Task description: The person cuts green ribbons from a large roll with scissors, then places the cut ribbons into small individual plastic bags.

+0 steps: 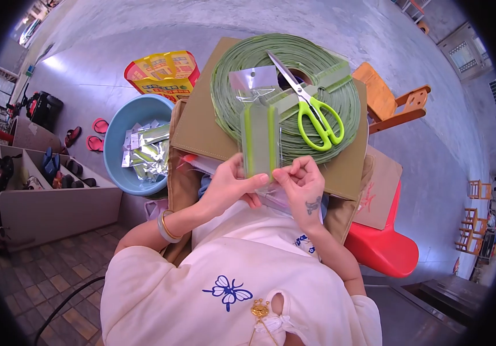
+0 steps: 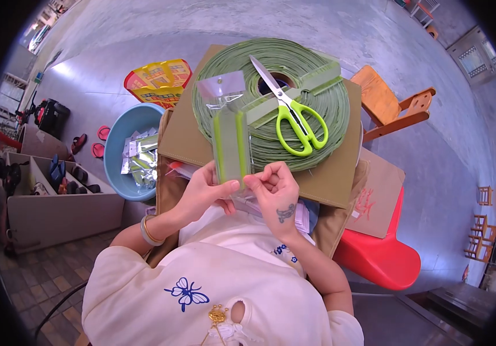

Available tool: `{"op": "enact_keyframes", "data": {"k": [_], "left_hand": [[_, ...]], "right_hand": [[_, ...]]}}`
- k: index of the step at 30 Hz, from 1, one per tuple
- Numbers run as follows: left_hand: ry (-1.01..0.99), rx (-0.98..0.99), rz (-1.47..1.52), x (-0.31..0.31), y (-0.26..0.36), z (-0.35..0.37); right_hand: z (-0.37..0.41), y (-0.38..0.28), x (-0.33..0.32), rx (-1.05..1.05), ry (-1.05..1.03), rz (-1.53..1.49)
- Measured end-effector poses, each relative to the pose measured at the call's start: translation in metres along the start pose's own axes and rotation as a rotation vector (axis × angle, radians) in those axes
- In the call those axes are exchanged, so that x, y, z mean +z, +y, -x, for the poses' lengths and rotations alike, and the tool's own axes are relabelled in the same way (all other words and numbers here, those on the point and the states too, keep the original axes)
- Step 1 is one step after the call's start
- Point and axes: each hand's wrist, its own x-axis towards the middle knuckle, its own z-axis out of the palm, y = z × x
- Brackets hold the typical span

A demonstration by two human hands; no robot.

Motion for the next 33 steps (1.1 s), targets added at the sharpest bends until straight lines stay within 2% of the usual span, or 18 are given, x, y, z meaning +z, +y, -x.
{"op": "enact_keyframes", "data": {"k": [1, 4, 6, 7, 10, 12, 13, 14, 16, 17, 20, 22, 24, 26, 29, 31, 33], "left_hand": [[-0.077, -0.022, -0.05, -0.005, 0.0, -0.001], [-0.071, 0.163, -0.103, -0.01, 0.011, 0.008], [0.049, 0.271, -0.277, -0.034, 0.021, 0.014], [0.209, 0.371, -0.178, -0.053, 0.032, 0.013], [0.569, 0.619, 0.138, -0.128, 0.055, -0.001], [0.756, 0.473, 0.268, -0.212, 0.028, -0.011], [0.668, 0.286, 0.345, -0.263, 0.001, -0.015], [0.577, 0.097, 0.412, -0.291, -0.019, -0.013], [0.843, -0.133, 0.015, -0.241, -0.001, -0.002], [0.949, 0.288, -0.342, -0.281, -0.035, -0.02], [0.838, 0.547, -0.77, -0.215, 0.026, -0.045], [0.616, 0.789, -1.056, -0.13, 0.071, -0.061], [0.306, 0.959, -1.136, -0.068, 0.084, -0.086], [0.251, 1.003, -1.36, -0.03, 0.072, -0.114], [0.322, 0.704, -1.643, 0.003, 0.066, -0.14], [0.256, 0.684, -1.548, 0.001, 0.074, -0.151], [0.234, 0.723, -1.503, 0.002, 0.074, -0.156]], "right_hand": [[0.001, 0.0, 0.0, -0.025, -0.007, 0.011], [-0.002, -0.011, 0.006, -0.036, -0.016, -0.045], [-0.002, -0.027, 0.016, -0.017, 0.028, -0.163], [-0.007, -0.032, 0.01, -0.047, 0.037, -0.118], [-0.021, -0.034, -0.014, -0.367, 0.157, 0.105], [-0.035, -0.042, -0.032, -0.551, 0.195, 0.605], [-0.042, -0.045, -0.038, -0.631, 0.217, 0.856], [-0.047, -0.044, -0.04, -0.638, 0.195, 0.95], [-0.063, -0.036, -0.048, -0.65, 0.157, 1.14], [-0.07, -0.032, -0.05, -0.559, 0.099, 1.144], [-0.086, -0.04, -0.046, -0.389, 0.088, 1.247], [-0.092, -0.042, -0.052, -0.312, 0.013, 1.229], [-0.096, -0.046, -0.065, -0.242, -0.033, 1.101], [-0.09, -0.057, -0.078, -0.214, 0.022, 0.765], [-0.076, -0.072, -0.085, -0.252, 0.162, 0.305], [-0.065, -0.095, -0.078, -0.325, 0.215, 0.043], [-0.058, -0.103, -0.07, -0.376, 0.234, -0.017]]}}
